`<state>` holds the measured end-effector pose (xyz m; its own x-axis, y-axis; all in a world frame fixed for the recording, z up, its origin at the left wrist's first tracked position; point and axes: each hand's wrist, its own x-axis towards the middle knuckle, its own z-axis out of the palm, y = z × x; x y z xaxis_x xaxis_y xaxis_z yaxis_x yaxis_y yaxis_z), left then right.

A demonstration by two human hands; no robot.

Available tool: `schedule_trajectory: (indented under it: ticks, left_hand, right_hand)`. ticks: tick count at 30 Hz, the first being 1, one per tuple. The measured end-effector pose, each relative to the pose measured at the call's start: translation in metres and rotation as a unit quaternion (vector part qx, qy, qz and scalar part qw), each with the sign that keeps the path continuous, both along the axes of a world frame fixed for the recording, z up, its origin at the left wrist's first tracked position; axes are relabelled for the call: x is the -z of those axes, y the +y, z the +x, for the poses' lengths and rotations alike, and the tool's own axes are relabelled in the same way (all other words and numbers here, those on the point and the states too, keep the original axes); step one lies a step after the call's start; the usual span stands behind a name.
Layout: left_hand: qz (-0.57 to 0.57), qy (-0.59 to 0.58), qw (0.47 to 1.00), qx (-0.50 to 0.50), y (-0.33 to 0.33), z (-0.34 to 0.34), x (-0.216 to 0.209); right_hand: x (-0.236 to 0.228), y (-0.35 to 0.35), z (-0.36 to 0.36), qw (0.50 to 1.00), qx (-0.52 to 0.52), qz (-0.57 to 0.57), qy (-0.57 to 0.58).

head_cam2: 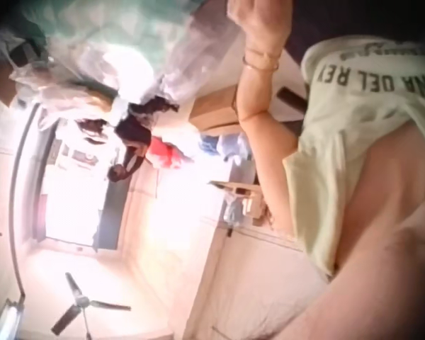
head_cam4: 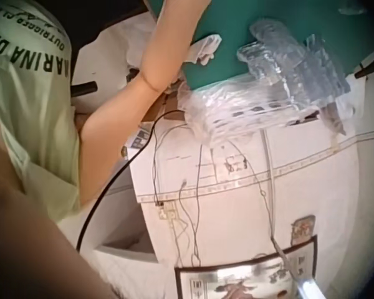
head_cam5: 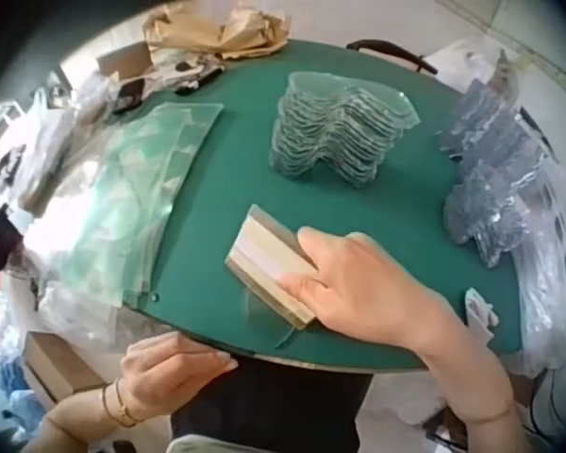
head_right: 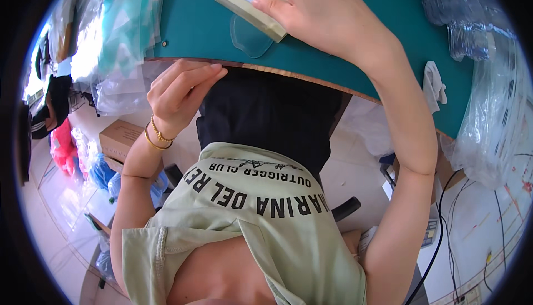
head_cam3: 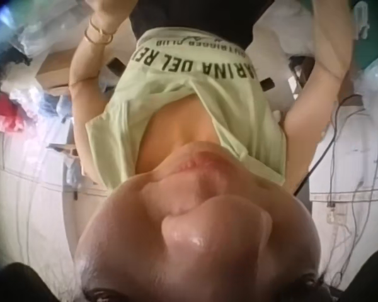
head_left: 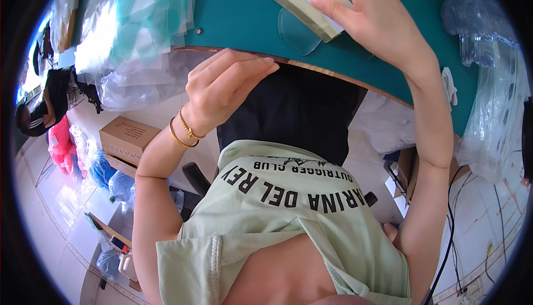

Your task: Cleaning and inspecting plastic lenses at a production workstation.

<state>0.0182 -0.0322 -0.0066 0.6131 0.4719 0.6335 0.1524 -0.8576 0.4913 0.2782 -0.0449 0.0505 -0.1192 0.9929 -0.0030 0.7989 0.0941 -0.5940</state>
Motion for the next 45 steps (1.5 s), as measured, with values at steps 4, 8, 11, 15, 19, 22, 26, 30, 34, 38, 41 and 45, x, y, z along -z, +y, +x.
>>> schedule_trajectory:
  ticks: [4, 8, 11, 15, 19, 22, 26, 30, 34, 38, 41, 45]
  left_hand:
    - [-0.035, 0.044, 0.998, -0.012, 0.0, -0.015, -0.018]
    - [-0.013, 0.129, 0.991, -0.015, 0.017, -0.013, -0.048]
    - [-0.078, 0.157, 0.984, -0.009, 0.024, 0.009, -0.06]
    - [-0.077, 0.175, 0.98, 0.06, 0.041, 0.053, -0.048]
    - [-0.044, 0.251, 0.964, 0.08, 0.05, 0.091, -0.031]
    - [-0.065, 0.298, 0.947, 0.098, 0.05, 0.103, -0.036]
    - [0.011, 0.251, 0.96, 0.124, 0.07, 0.122, -0.061]
    - [0.143, 0.127, 0.978, 0.08, 0.124, 0.171, -0.13]
    - [0.196, 0.246, 0.949, 0.03, 0.2, 0.209, -0.149]
    - [0.29, 0.094, 0.937, 0.17, 0.217, 0.21, -0.143]
    - [0.218, 0.158, 0.959, 0.092, 0.205, 0.201, -0.152]
    - [0.128, 0.058, 0.99, 0.006, 0.122, 0.16, -0.165]
  right_hand:
    - [0.013, -0.009, -0.006, 0.998, -0.06, 0.014, 0.022]
    - [0.015, -0.023, 0.0, 0.996, -0.087, -0.007, -0.01]
    - [0.013, -0.044, 0.031, 0.976, 0.182, 0.008, 0.119]
    - [0.021, -0.066, 0.074, 0.945, 0.314, -0.013, 0.09]
    - [0.001, -0.089, 0.079, 0.923, 0.345, 0.015, -0.167]
    - [-0.072, -0.094, 0.09, 0.884, 0.447, 0.039, -0.132]
    - [-0.074, -0.094, 0.203, 0.894, 0.352, 0.142, -0.239]
    - [-0.082, -0.084, 0.245, 0.921, 0.286, 0.008, -0.265]
    - [-0.088, -0.063, 0.231, 0.918, 0.286, -0.008, -0.275]
    - [-0.096, -0.071, 0.207, 0.919, 0.262, 0.064, -0.288]
    - [-0.098, -0.076, 0.139, 0.937, 0.23, 0.1, -0.243]
    - [-0.035, -0.056, 0.03, 0.969, 0.089, 0.101, -0.206]
